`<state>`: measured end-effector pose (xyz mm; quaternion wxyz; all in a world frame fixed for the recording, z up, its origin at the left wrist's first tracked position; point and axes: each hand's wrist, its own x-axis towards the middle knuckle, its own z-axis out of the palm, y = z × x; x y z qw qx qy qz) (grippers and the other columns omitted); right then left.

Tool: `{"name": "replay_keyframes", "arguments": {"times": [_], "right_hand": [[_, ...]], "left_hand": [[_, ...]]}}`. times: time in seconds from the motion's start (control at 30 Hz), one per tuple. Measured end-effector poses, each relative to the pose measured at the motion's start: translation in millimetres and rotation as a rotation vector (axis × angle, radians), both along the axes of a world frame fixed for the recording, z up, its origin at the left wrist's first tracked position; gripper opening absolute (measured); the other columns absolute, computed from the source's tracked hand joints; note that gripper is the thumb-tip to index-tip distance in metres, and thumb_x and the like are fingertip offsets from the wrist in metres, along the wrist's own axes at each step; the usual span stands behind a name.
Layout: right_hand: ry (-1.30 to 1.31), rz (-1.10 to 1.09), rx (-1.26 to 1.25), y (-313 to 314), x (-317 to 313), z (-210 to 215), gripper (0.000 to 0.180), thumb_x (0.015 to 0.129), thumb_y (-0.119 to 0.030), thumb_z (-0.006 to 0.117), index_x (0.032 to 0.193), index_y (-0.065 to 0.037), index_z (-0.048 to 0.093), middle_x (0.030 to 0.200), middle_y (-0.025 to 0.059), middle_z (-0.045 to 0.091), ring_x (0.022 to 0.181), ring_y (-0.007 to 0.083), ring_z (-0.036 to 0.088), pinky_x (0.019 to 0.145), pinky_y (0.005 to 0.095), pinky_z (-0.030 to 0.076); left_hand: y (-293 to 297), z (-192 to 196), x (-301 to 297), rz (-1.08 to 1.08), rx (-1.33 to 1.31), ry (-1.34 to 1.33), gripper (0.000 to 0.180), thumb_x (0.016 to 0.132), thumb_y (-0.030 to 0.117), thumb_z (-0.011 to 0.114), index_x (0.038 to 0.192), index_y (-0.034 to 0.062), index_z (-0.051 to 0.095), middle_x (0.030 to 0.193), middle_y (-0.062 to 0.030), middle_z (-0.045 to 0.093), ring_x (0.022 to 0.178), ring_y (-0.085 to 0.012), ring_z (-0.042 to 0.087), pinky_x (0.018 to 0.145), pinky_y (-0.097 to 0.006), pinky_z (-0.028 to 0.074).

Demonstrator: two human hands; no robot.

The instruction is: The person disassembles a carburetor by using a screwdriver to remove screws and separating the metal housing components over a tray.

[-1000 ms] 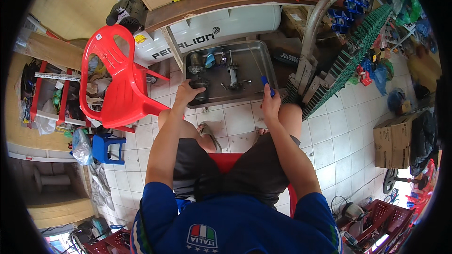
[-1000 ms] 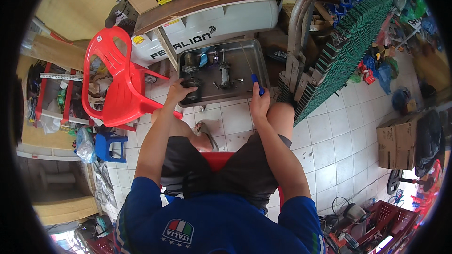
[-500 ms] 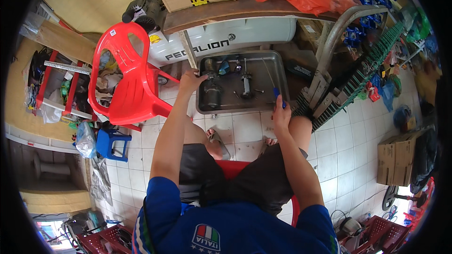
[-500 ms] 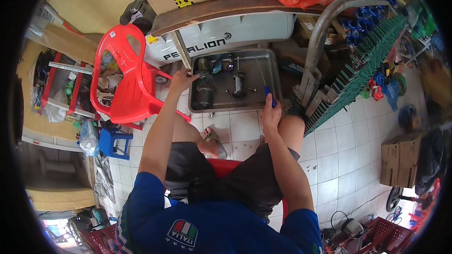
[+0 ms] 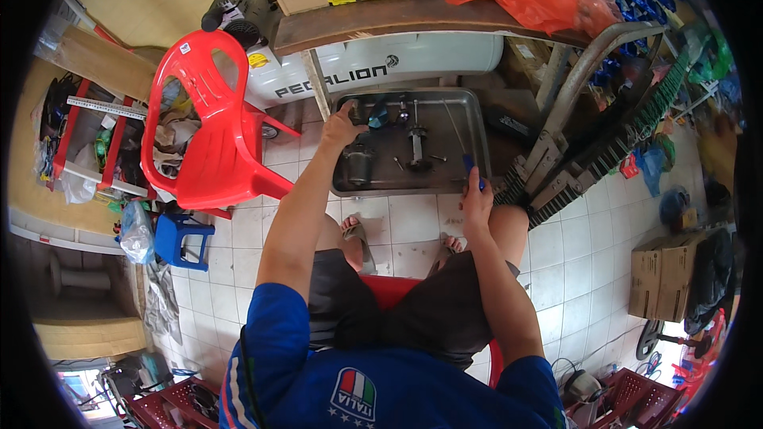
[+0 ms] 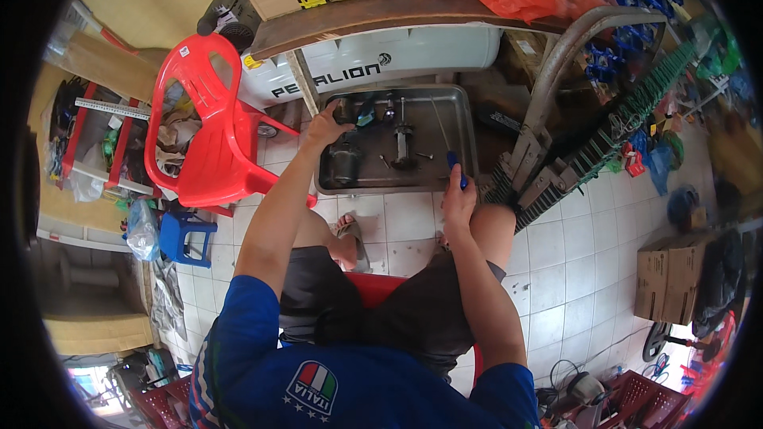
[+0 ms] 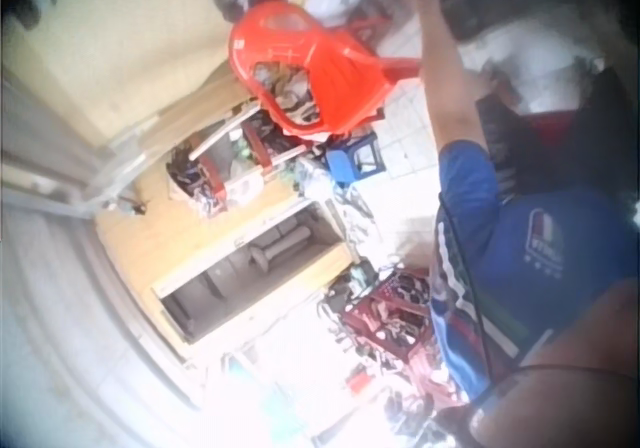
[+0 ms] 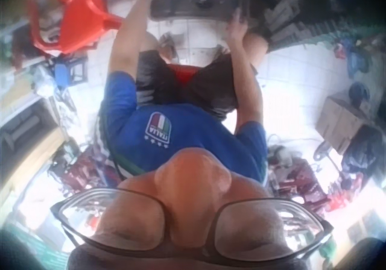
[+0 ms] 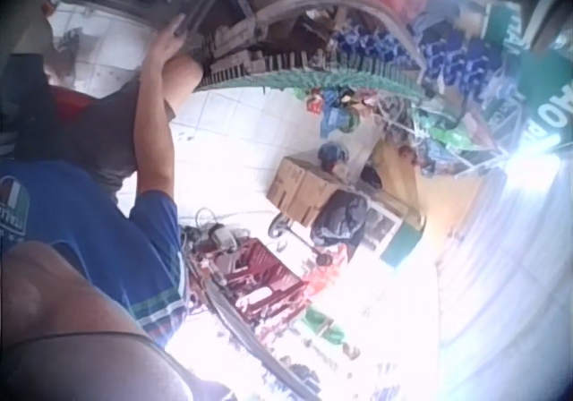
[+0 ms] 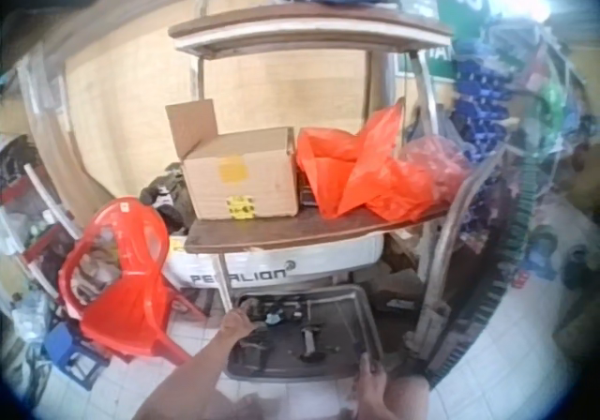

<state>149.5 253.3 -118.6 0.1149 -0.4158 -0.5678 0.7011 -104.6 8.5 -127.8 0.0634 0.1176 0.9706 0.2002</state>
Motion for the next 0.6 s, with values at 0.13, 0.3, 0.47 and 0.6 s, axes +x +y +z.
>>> {"name": "replay_keyframes", "arguments": {"times": [0.13,0.3,0.47,0.6], "right_hand": [[0.021,-0.008,-0.007,-2.1,-2.0,-1.9,0.059,0.098,-0.057,0.056,0.116,-0.001,0.053,0.072,0.0008,0.050,0.053,0.0093,0.046,0.046,0.0279,0.038],[0.010,0.010,0.022,-3.6,-1.6,-5.4,0.062,0.098,-0.059,0.054,0.114,0.001,0.054,0.070,0.0010,0.050,0.052,0.0095,0.046,0.046,0.0277,0.038],[-0.007,0.029,0.028,4.1,0.2,-11.0,0.063,0.098,-0.059,0.054,0.119,0.001,0.053,0.073,0.0018,0.051,0.054,0.0093,0.046,0.046,0.0275,0.039],[-0.003,0.024,0.015,-1.1,-0.9,-4.2,0.063,0.098,-0.058,0.054,0.118,0.002,0.053,0.073,0.0020,0.051,0.054,0.0095,0.047,0.046,0.0279,0.039]], "left_hand": [[-7.5,-3.3,-14.2,0.033,0.043,-0.069,0.091,0.081,0.049,0.076,0.153,0.0115,0.035,0.126,-0.0253,0.064,0.119,-0.0390,0.062,0.101,-0.044,0.050],[-10.9,-10.8,-23.6,-0.002,-0.005,-0.082,0.087,0.085,0.050,0.070,0.154,0.0108,0.034,0.128,-0.0264,0.063,0.122,-0.0382,0.060,0.103,-0.043,0.048],[4.2,1.9,-25.9,0.010,0.006,-0.240,0.088,0.085,0.046,0.070,0.155,0.0095,0.031,0.122,-0.0240,0.067,0.111,-0.0344,0.067,0.096,-0.040,0.052],[4.9,2.0,-29.2,0.022,0.067,-0.285,0.091,0.081,0.044,0.073,0.156,0.0132,0.032,0.107,-0.0188,0.073,0.088,-0.0293,0.072,0.083,-0.038,0.056]]}}
